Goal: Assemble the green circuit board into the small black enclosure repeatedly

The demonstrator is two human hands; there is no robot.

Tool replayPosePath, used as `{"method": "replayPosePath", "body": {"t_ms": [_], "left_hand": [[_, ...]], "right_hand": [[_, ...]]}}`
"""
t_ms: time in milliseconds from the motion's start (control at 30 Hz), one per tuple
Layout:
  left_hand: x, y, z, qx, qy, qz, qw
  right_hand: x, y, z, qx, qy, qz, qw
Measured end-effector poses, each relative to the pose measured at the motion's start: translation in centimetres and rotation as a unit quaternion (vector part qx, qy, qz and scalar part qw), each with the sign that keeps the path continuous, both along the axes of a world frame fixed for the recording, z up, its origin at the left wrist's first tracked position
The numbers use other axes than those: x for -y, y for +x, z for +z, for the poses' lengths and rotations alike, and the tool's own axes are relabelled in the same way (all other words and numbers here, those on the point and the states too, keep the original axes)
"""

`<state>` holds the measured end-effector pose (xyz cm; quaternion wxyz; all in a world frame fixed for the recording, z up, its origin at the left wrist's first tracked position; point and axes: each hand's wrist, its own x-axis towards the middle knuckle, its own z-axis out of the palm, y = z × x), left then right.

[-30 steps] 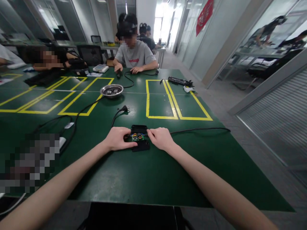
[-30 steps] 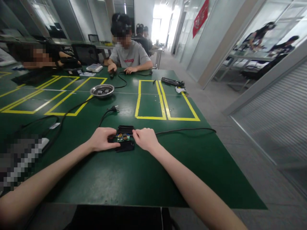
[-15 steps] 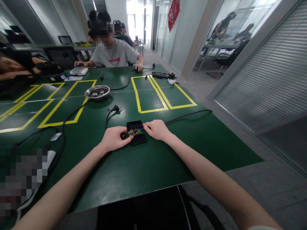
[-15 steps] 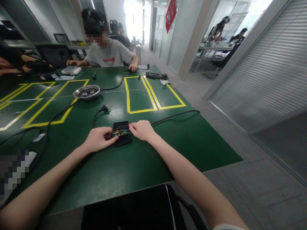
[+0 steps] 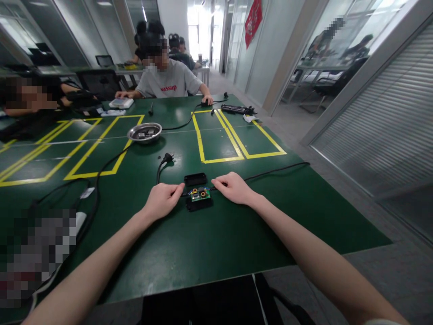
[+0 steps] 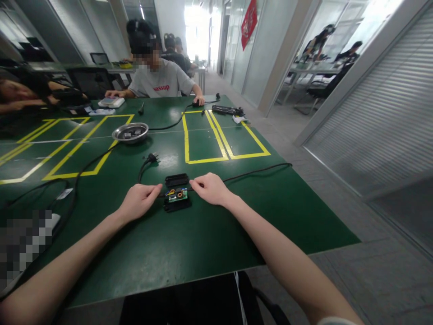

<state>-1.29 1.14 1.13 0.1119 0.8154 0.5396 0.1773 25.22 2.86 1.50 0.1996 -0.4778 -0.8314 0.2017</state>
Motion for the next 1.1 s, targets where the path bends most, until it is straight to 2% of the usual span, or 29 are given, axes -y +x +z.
{"method": "replayPosePath", "body": {"t_ms": [133, 233, 500, 600, 700, 933, 1100], "left_hand": [[0.9, 0.1, -0.1, -0.023, -0.027, -0.038, 0.999], [0.7, -0.2, -0.1, -0.053, -0.026, -0.04, 0.997], [0.1, -0.2, -0.3, -0.105, 0.048, -0.018, 0.993], [0.2, 0.3, -0.3, -0.094, 0.04, -0.031, 0.994], [0.4, 0.5, -0.3, -0.076, 0.03, -0.033, 0.996], [1.0, 0.9, -0.3, -0.007, 0.057, -0.017, 0.998], [0.8, 1.1, -0.6, -0.044, 0.029, -0.034, 0.998]], "right_hand": [[0.1, 0.1, -0.3, 0.0, -0.02, 0.049, 0.999], [0.3, -0.3, -0.6, 0.021, -0.022, 0.07, 0.997], [0.5, -0.7, 0.0, 0.141, 0.017, 0.015, 0.99], [0.3, -0.4, 0.1, 0.16, 0.042, 0.033, 0.986], [-0.1, -0.3, -0.2, 0.15, 0.058, 0.077, 0.984], [-0.6, -0.3, -1.3, 0.077, 0.006, 0.072, 0.994], [-0.6, -0.3, -1.4, 0.066, 0.003, 0.075, 0.995]]}}
